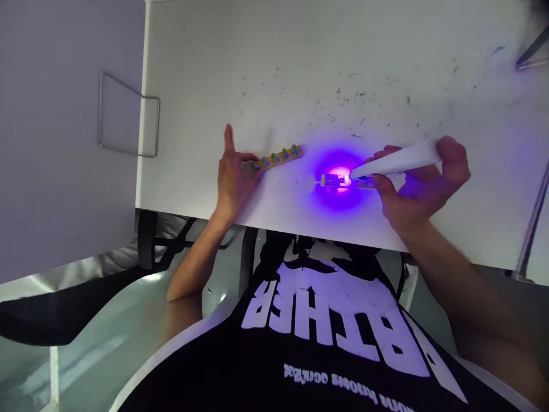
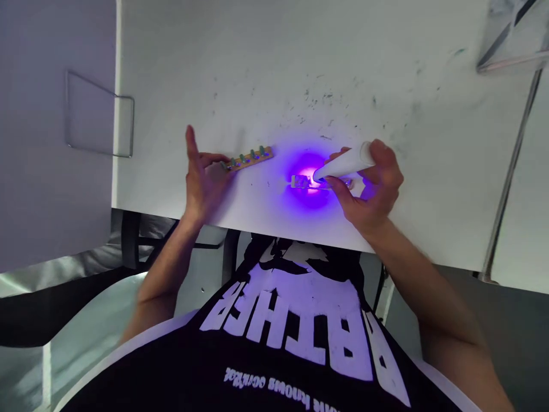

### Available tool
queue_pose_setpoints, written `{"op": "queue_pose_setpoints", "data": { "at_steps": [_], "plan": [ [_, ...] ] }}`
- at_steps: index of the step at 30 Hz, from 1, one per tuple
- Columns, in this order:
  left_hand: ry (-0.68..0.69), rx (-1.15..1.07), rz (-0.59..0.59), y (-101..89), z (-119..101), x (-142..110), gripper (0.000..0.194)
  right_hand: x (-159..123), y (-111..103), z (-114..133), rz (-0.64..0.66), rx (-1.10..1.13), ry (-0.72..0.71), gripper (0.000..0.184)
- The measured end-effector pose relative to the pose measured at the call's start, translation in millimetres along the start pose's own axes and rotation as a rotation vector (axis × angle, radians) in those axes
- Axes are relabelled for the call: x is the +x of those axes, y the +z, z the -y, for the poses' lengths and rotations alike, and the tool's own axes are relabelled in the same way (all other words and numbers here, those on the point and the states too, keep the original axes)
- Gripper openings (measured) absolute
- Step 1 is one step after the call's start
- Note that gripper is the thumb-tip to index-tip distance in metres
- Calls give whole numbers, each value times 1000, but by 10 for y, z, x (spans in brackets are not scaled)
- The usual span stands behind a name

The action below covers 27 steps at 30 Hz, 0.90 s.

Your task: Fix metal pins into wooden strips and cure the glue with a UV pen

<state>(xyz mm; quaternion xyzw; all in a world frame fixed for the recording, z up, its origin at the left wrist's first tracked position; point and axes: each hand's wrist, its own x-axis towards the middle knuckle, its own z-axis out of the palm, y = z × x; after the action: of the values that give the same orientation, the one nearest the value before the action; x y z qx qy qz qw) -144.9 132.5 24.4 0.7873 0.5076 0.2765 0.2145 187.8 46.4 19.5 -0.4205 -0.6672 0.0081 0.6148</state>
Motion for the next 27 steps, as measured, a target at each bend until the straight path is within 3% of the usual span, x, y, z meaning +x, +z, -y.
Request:
{"op": "queue_pose_setpoints", "data": {
  "at_steps": [6, 9, 13, 16, 21, 24, 27],
  "plan": [
    [200, -30, 142, 469, -274, 593, 96, -67, -16, -28, -33, -33, 50, 90],
    [272, -43, 204, 563, -377, 725, 97, -78, -26, -38, -42, -54, 82, 89],
    [317, -82, 162, 453, -364, 653, 110, -46, -38, -19, -45, -52, 9, 89],
    [276, -125, 109, 341, -371, 464, 102, -15, -43, -1, -49, -63, -12, 89],
    [242, -97, 421, 361, -571, 234, 91, 60, -24, -8, -77, -55, -20, 85],
    [296, -129, 485, 444, -665, 256, 93, 100, -21, -9, -103, -20, -70, 84],
    [363, -160, 506, 541, -659, 331, 92, 108, -50, 13, -40, -37, -68, 87]
  ]
}}
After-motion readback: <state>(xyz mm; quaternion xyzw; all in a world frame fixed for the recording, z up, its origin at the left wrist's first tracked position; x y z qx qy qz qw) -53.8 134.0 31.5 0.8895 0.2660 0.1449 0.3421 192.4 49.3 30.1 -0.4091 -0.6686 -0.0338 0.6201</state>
